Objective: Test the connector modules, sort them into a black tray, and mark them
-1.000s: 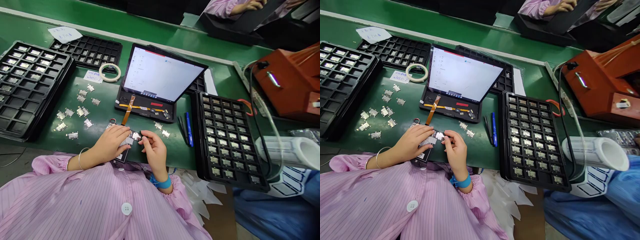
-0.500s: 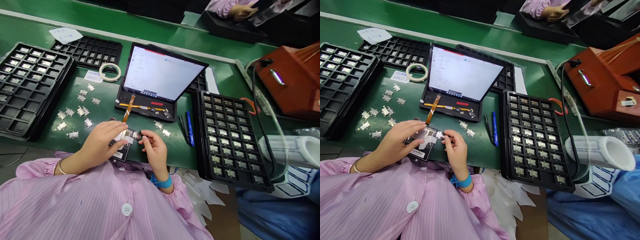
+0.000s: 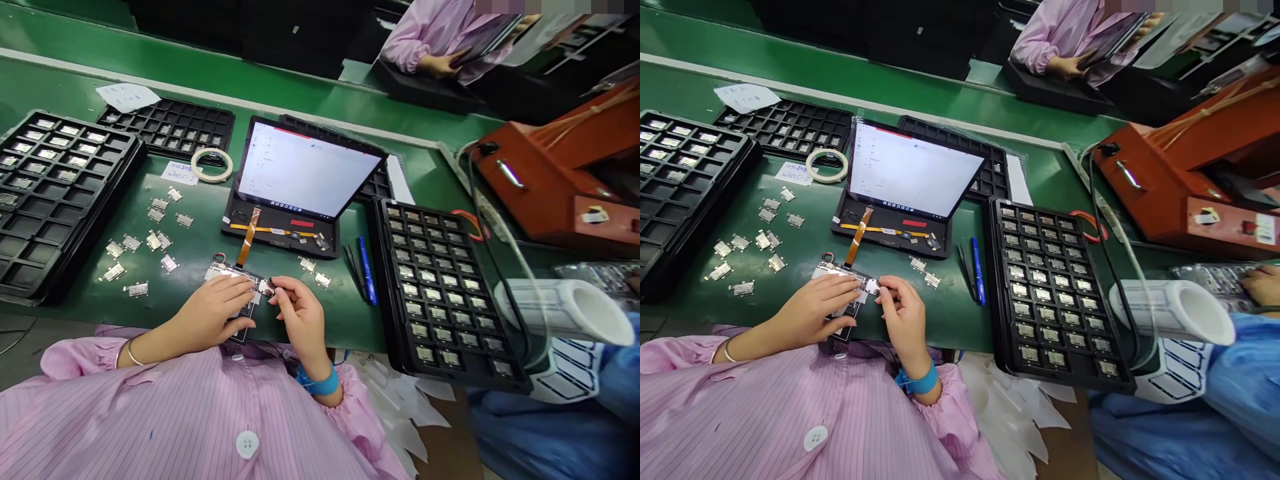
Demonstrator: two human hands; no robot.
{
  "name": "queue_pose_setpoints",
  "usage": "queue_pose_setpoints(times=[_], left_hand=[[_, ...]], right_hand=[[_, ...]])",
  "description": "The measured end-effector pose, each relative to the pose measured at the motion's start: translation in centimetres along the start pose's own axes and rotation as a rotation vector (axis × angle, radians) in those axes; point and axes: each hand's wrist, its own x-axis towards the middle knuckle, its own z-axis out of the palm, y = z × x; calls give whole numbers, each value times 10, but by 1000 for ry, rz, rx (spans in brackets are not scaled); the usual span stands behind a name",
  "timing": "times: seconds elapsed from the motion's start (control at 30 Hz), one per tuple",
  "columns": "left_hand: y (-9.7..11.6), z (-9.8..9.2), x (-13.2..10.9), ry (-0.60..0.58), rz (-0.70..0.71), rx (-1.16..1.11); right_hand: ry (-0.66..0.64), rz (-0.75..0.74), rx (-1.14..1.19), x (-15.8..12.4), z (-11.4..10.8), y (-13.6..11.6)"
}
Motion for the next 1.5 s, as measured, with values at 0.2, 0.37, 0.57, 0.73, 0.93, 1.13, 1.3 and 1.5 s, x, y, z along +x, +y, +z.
queue_pose_setpoints(times=[0.2, 0.37, 0.57, 0.73, 0.93, 1.13, 1.3, 1.5], left_hand=[[-1, 2, 1, 13, -2, 23], [-2, 4, 2, 28, -12, 1], [-5, 3, 2, 49, -17, -58], [-6, 4, 1, 69, -21, -87], [-7, 6, 0, 106, -23, -110], [-5, 6, 0, 137, -91, -183], [-2, -2, 4, 137, -135, -218], [13, -14, 30, 57, -463, -389]], right_hand=[[13, -1, 19, -1, 0, 1], [9, 5, 37, 0, 0, 1], [-52, 161, 286, -4, -9, -13], [-365, 499, 577, -9, -15, -30], [-395, 509, 667, -5, -12, -30], [-297, 258, 289, -1, -13, -24], [-49, -333, -528, 2, -10, -9], [-39, -495, -556, -3, -8, -6]])
